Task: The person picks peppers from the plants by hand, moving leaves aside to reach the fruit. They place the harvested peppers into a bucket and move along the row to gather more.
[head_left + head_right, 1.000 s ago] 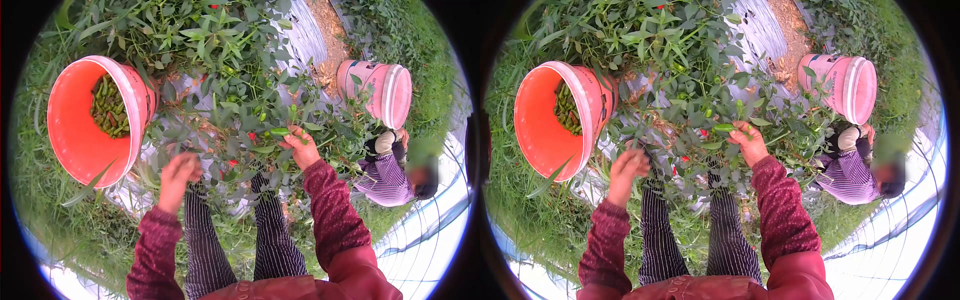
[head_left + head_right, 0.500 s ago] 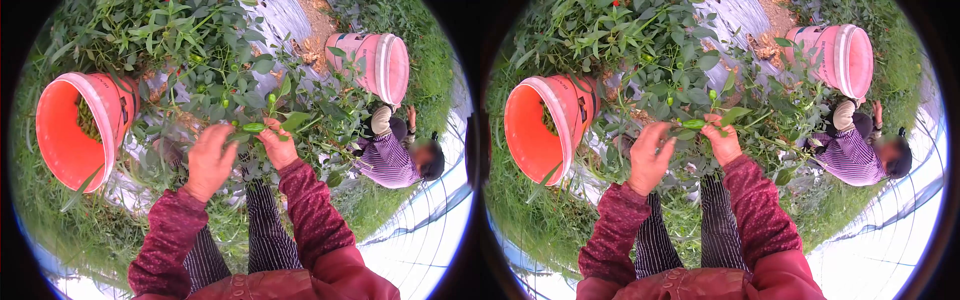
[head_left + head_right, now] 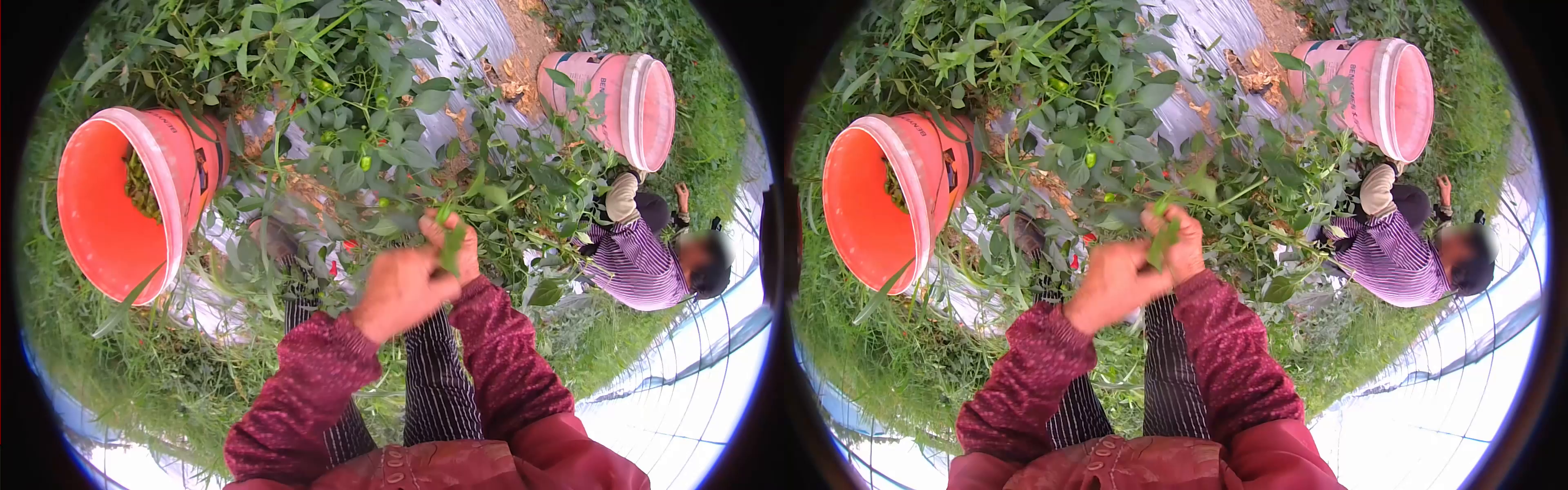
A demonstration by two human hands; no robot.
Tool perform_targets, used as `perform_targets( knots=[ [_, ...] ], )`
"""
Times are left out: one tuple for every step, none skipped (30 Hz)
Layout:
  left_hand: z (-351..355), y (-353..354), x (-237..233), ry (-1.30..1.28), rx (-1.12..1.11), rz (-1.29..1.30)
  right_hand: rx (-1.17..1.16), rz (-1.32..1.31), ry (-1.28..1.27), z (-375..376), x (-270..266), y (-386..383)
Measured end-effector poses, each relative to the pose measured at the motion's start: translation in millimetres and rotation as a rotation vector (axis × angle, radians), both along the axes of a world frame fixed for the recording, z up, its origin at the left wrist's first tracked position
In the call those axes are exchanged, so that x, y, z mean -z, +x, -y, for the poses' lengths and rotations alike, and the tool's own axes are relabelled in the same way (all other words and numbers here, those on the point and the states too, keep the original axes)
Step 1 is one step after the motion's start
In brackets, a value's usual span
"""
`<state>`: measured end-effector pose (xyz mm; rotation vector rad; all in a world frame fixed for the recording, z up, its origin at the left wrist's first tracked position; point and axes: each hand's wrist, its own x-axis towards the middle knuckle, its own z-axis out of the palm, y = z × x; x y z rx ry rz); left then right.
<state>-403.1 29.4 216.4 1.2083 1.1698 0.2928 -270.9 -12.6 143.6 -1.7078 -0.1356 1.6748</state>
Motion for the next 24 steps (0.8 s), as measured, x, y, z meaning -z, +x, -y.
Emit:
perform_targets(
  knots=[
    [9, 0, -8, -0.064, 0.138, 0.153, 0.001, 0.002, -0.003, -2, 2, 2],
    [16, 7, -23, -0.118, 0.206, 0.226, 0.122, -0.013, 0.054, -7, 5, 5],
    [18, 7, -29, -0.113, 0.244, 0.223, 0.240, -0.032, 0.113, -10, 8, 7],
    [19, 1, -21, -0.228, 0.082, 0.309, 0.282, -0.084, 0.112, -7, 14, 11],
    [21, -11, -9, -0.343, -0.076, 0.384, 0.292, -0.103, 0.112, -7, 11, 12],
    [14, -26, 2, -0.630, -0.224, 0.464, 0.332, -0.136, 0.086, -9, 4, 12],
    [7, -44, 13, -0.599, -0.233, 0.445, 0.371, -0.176, 0.053, -9, 2, 7],
    [1, -56, 24, -0.522, -0.258, 0.402, 0.408, -0.177, 0.035, -7, 2, 6],
    [-1, -65, 39, -0.525, -0.262, 0.402, 0.405, -0.177, 0.031, -2, 5, 5],
    [-1, -70, 55, -0.461, -0.247, 0.251, 0.481, -0.256, 0.038, 5, 10, 6],
    [-5, -69, 64, -0.396, -0.227, 0.101, 0.561, -0.334, 0.047, 7, 9, 5],
    [-6, -62, 69, -0.401, -0.222, 0.109, 0.573, -0.290, -0.006, 8, 10, 3],
    [-5, -54, 74, -0.156, -0.132, 0.002, 0.579, -0.282, -0.007, 8, 11, 2],
    [-8, -46, 75, 0.088, -0.042, -0.101, 0.564, -0.319, 0.026, 5, 10, 0],
    [-11, -39, 76, 0.082, -0.039, -0.093, 0.546, -0.355, 0.060, 2, 9, -1],
    [-15, -32, 78, 0.206, 0.097, -0.182, 0.504, -0.300, 0.046, -1, 7, -2],
    [-21, -25, 76, 0.327, 0.232, -0.269, 0.501, -0.288, 0.041, -3, 9, 0],
    [-29, -20, 73, 0.266, 0.332, -0.311, 0.440, -0.299, 0.066, -3, 11, 3],
    [-33, -18, 73, 0.255, 0.332, -0.302, 0.380, -0.314, 0.090, -4, 12, 5],
    [-38, -17, 74, 0.325, 0.392, -0.325, 0.377, -0.291, 0.070, -7, 12, 7],
    [-43, -17, 73, 0.398, 0.454, -0.350, 0.378, -0.291, 0.068, -11, 13, 8],
    [-44, -17, 70, 0.396, 0.422, -0.302, 0.318, -0.290, 0.059, -14, 12, 10],
    [-46, -17, 68, 0.395, 0.427, -0.300, 0.259, -0.288, 0.052, -16, 13, 12],
    [-48, -17, 67, 0.220, 0.361, -0.275, 0.204, -0.316, 0.092, -19, 16, 11]
  ],
)
